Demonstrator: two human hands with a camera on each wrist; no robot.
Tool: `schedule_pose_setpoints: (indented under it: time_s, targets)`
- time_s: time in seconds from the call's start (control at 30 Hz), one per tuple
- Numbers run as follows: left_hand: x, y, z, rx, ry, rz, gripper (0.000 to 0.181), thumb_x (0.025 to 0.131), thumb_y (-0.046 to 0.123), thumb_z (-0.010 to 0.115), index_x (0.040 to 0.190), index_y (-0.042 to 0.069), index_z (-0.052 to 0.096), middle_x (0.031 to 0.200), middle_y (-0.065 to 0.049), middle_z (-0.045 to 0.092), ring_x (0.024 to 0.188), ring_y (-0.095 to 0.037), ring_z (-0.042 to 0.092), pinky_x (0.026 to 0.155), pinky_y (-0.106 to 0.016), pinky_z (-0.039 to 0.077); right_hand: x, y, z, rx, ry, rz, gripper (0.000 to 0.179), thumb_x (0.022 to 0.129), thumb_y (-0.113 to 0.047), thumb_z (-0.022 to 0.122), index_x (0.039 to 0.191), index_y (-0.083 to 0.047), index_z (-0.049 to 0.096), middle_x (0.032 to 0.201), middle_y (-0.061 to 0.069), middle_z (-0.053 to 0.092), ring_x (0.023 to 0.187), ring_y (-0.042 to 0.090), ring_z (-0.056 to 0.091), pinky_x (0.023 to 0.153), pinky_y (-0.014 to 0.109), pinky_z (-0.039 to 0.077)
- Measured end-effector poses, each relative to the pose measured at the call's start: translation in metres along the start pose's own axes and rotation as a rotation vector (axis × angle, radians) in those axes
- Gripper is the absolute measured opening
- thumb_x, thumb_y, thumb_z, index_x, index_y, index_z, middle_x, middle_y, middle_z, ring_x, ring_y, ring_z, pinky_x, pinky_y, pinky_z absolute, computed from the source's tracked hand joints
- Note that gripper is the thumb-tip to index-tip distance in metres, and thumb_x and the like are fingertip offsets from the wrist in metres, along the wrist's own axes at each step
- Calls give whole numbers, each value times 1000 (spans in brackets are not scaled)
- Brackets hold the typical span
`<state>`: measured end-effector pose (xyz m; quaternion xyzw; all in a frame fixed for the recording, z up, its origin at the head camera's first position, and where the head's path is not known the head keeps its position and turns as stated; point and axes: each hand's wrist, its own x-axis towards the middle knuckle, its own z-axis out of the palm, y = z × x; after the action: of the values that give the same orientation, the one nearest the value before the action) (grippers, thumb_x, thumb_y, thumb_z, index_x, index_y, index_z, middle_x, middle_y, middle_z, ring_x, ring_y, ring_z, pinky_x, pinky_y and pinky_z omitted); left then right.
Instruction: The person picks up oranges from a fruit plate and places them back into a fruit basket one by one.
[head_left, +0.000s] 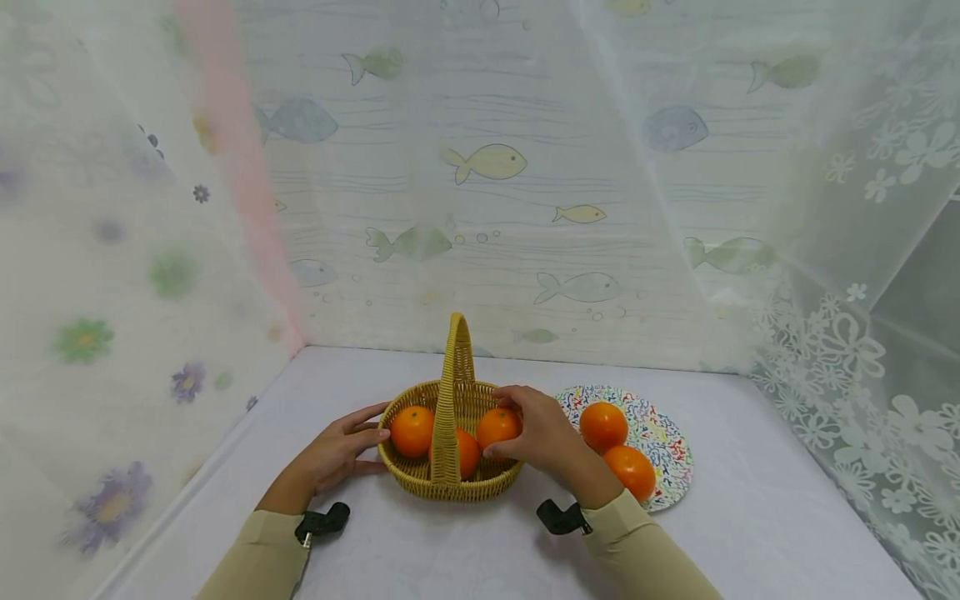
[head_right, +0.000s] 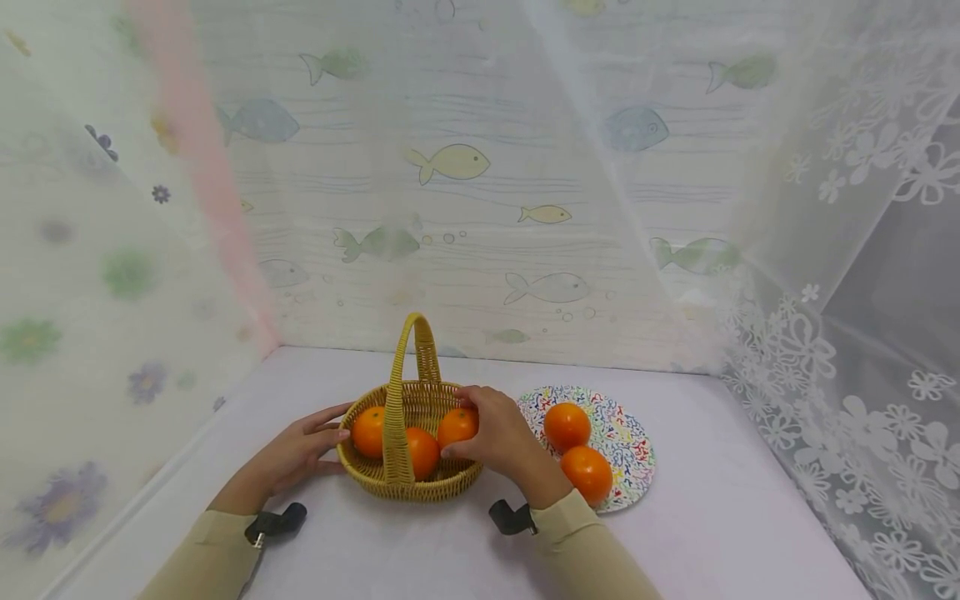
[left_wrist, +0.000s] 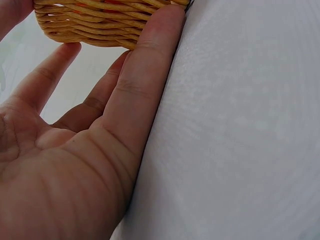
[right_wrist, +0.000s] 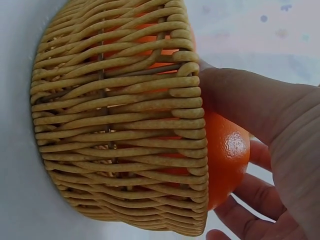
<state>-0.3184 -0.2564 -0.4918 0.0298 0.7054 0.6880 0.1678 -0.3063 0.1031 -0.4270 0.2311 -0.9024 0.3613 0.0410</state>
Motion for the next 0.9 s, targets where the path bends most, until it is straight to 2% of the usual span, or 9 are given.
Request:
schedule_pose_setpoints:
  time_s: [0.27,0.53,0.67,0.9]
  targets:
    - [-1,0,-1,5,-18,15,75,95,30,77,160,25,40,160,-22,40,138,-36,52,95,-54,59,1,3,2,-2,-17,11,81,72,-35,96,142,-18,59,127,-2,68,114,17,62,99,41,59]
    - [1,-2,0,-3,14,-3,73,94,29,78,158,27,44,158,-20,43,138,-37,53,94,-54,60,2,5,4,-17,-16,-18,78,73,-33,96,140,-14,61,126,0,69,113,18,62,100,42,58]
    - [2,-3,-1,-5,10,-3,73,94,29,78,158,27,44,158,-20,43,138,-36,53,94,-54,60,1,6,5,-18,-12,-41,77,73,-33,96,138,-12,61,127,3,69,114,20,63,101,43,58]
    - [2,-3,-1,-5,6,8,73,93,30,78,158,28,44,158,-18,44,137,-36,54,94,-55,60,0,4,5,-25,-31,-35,74,74,-32,95,137,-12,62,128,4,69,115,21,63,102,45,57]
